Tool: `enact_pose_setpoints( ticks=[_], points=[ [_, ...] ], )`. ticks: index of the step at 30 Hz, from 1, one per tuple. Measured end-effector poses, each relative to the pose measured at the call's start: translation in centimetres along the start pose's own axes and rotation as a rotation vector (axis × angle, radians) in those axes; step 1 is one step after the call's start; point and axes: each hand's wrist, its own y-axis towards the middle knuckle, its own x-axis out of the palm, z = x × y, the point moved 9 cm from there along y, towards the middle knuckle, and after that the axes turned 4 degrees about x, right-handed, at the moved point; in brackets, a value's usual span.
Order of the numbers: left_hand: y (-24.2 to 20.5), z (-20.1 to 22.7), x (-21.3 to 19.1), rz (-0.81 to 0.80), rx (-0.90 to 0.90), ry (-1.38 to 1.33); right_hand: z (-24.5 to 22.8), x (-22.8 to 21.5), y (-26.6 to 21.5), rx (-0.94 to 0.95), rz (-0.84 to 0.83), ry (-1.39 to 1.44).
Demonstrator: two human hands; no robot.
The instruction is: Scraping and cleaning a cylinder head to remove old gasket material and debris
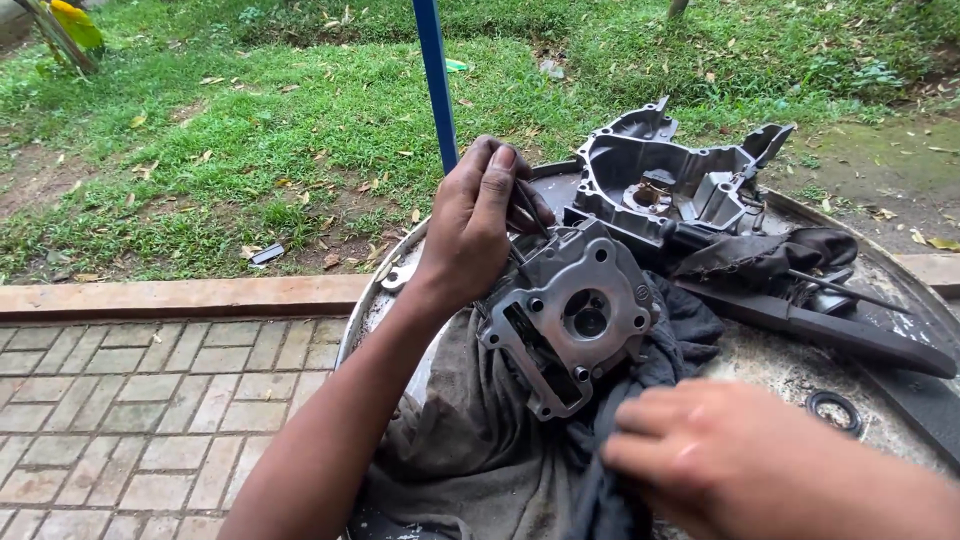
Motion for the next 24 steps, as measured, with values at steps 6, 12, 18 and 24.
enact_pose_setpoints(
  ticks=[6, 12, 18, 24],
  points=[
    [-0.1, 0.7, 0.3, 0.060, 0.007, 0.120, -0.3, -12.3, -1.5, 0.330, 1.012, -0.078],
    [-0.4, 1.4, 1.1, 0.088, -0.018, 0.247, -1.3, -8.6, 3.2, 0.086, 0.859, -0.031],
    [-0.3, 1.2, 0.6, 0.091, -0.007, 0.174, -0.7, -8.2, 3.3, 0.015, 0.730, 0.078],
    [-0.3, 2.1, 1.1, 0.094, 0.049, 0.352, -0.3, -9.4, 3.5, 0.026, 0.743, 0.064]
  ],
)
